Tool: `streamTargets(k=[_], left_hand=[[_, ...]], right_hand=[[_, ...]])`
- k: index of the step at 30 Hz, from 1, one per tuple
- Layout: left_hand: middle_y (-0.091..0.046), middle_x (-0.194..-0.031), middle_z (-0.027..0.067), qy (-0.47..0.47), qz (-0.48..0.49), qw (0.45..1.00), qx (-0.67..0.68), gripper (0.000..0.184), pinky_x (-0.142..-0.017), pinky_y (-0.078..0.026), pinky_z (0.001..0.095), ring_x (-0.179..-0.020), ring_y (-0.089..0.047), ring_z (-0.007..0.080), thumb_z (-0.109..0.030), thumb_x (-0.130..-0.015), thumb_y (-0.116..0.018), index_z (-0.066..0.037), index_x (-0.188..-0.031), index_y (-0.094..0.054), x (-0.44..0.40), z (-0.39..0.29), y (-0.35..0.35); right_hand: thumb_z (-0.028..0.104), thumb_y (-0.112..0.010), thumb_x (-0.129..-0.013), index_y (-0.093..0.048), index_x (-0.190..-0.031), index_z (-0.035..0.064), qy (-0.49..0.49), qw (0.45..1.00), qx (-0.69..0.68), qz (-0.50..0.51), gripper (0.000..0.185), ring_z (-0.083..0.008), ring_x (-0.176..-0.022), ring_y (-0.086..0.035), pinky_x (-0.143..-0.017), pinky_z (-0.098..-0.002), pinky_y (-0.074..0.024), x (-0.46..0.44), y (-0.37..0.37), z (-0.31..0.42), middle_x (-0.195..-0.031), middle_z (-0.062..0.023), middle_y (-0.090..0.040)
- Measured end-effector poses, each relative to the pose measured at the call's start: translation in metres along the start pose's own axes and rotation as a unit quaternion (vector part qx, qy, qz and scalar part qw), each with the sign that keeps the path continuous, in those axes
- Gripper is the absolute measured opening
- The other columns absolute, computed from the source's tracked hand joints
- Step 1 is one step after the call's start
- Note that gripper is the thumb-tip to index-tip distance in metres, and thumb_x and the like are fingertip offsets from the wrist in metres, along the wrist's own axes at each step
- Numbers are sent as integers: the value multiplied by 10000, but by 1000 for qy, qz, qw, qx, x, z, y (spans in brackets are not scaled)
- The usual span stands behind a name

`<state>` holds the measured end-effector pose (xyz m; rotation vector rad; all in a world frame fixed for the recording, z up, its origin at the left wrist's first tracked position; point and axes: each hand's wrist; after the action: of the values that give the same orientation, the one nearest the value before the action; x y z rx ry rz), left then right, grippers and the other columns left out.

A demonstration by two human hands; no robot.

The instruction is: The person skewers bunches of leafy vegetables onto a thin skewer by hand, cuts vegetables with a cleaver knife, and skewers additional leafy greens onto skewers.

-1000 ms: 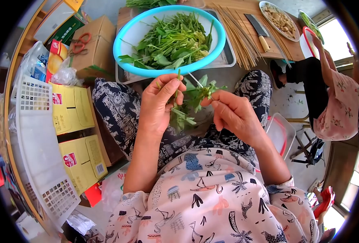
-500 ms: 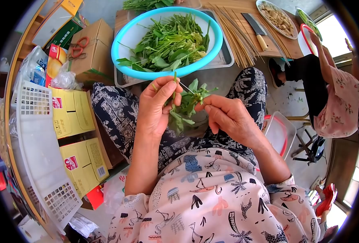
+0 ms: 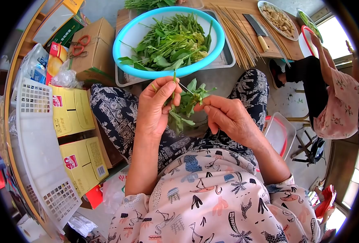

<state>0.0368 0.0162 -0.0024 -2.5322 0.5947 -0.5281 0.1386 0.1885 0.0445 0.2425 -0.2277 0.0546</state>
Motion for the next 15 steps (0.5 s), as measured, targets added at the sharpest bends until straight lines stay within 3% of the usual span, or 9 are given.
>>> streamTargets(k=[10, 12, 15], left_hand=[[-651, -798, 42, -25, 9, 999, -44, 149, -427, -284, 155, -583, -561, 86, -137, -838, -671, -46, -954, -650, 1, -5, 6], [-653, -794, 42, -26, 8, 998, -50, 147, -427, -287, 155, -582, -561, 86, -133, -835, -674, -43, -949, -651, 1, -6, 6], [-657, -793, 46, -30, 9, 997, -64, 143, -428, -294, 155, -580, -562, 86, -126, -830, -677, -38, -940, -652, 2, -8, 4]], right_hand=[[102, -452, -931, -605, -955, -23, -8, 1000, 5, 11, 199, -105, -503, -506, -496, -269, -417, 1, 0, 2, -550, -52, -508], [146, -438, -959, -616, -1005, -12, 2, 1000, 12, 10, 242, -48, -485, -450, -487, -220, -377, 1, 0, -3, -517, -8, -506], [148, -438, -960, -615, -1003, -10, 7, 1000, 16, 11, 241, -49, -487, -454, -491, -220, -380, 2, 1, -3, -519, -7, -507]])
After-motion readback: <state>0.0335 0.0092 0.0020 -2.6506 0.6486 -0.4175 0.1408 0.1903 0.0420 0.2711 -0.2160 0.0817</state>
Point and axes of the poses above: each hand's wrist, its own x-axis away from the middle knuckle, its own y-axis out of the back of the hand, z = x × y
